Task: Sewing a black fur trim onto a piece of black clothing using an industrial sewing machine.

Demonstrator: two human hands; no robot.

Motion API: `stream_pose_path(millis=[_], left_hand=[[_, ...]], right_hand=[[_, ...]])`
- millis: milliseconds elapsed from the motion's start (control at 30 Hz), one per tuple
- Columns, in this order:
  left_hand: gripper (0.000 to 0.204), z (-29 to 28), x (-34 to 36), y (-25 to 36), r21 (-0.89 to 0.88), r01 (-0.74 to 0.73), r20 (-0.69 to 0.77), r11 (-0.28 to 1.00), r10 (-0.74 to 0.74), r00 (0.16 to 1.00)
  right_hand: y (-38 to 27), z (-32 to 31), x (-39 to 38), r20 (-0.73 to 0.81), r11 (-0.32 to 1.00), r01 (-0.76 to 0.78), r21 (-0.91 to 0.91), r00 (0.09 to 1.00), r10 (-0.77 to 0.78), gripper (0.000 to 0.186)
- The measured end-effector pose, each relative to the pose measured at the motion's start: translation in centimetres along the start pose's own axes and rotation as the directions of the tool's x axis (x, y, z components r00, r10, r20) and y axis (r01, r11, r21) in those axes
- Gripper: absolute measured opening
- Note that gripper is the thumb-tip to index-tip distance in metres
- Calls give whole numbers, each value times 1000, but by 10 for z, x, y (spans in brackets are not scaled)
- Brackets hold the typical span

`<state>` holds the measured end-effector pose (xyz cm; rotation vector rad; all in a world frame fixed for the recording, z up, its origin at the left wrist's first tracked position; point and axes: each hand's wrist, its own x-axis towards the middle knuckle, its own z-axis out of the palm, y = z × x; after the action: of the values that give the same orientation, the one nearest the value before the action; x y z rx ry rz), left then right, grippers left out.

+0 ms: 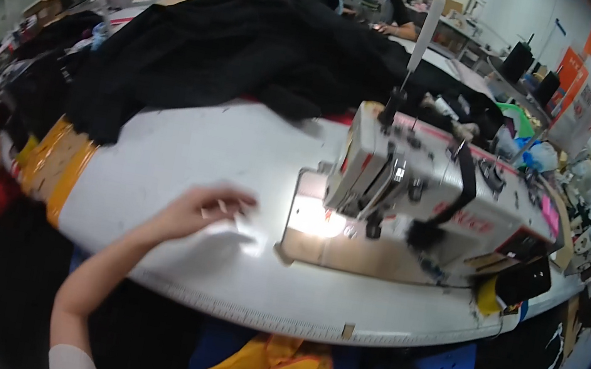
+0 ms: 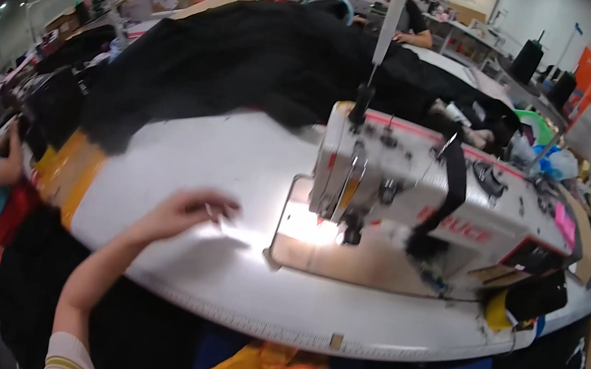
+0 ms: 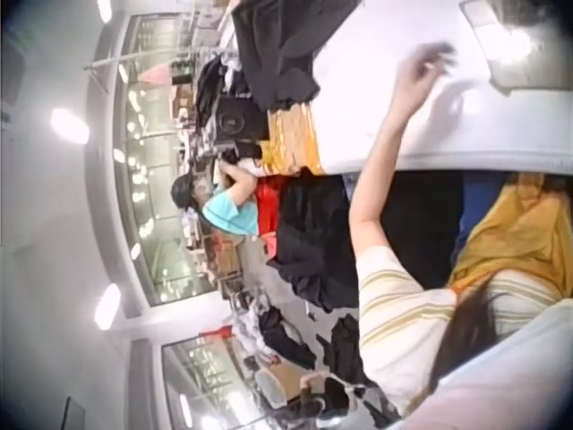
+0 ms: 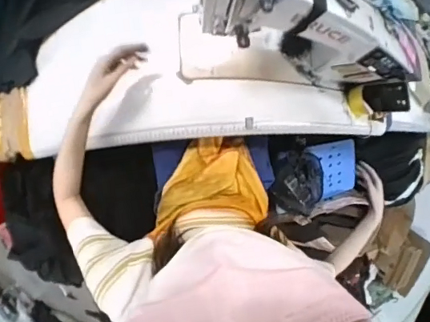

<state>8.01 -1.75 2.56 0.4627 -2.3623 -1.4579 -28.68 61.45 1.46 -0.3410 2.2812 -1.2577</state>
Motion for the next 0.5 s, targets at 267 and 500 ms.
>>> stream_pose_path(millis=[267,500], left_hand=[[67,-87,309,8,963,-160,-76,217,788,610],[28,-125,302,13,951,-306,223,42,592,774]], right_hand=[[-189,343,89,964,810,569,140,-266,21,35],[-250,424,92,912,929,311,199,-407,-59,36]])
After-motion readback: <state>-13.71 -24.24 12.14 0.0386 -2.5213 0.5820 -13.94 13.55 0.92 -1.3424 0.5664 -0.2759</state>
